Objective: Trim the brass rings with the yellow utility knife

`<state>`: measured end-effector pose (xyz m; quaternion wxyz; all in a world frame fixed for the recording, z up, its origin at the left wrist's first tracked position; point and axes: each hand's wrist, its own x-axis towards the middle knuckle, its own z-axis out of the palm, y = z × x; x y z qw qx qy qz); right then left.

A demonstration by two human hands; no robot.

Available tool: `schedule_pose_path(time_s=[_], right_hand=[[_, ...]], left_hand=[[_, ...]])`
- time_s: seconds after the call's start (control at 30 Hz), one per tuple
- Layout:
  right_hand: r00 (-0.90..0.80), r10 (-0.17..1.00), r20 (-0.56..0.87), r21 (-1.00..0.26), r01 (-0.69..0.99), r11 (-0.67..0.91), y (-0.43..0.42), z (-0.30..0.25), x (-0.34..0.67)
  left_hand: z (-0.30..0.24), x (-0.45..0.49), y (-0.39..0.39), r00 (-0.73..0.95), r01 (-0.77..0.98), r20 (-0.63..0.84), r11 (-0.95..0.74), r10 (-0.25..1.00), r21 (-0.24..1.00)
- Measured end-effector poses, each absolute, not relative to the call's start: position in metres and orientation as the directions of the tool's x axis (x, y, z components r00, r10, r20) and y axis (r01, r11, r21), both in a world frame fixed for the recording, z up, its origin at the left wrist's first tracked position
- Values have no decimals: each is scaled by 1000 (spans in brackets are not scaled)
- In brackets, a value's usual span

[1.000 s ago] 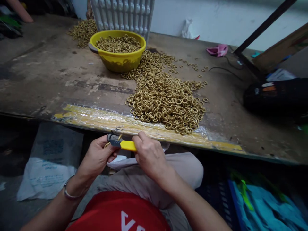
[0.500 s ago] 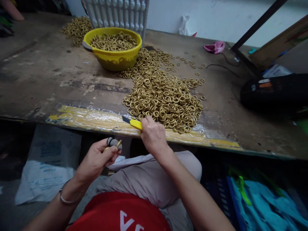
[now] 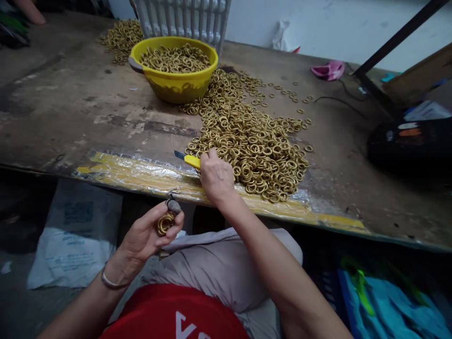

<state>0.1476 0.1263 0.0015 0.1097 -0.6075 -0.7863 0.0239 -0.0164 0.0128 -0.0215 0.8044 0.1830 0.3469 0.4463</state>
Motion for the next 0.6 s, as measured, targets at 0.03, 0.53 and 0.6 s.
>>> schedule_pose_path(time_s=[0.03, 0.53, 0.6], right_hand=[[-216, 964, 157, -318, 913, 256, 124, 2, 149], [-352, 893, -282, -898, -232, -375, 44, -14, 147], [-347, 902, -259, -920, -195, -339, 41, -13, 147]], left_hand=[[-22, -16, 14, 347, -601, -414, 539, 841, 590], [-18, -11, 15, 396, -585, -319, 504, 861, 635], [-16, -9, 13, 383, -573, -343, 512, 857, 639]])
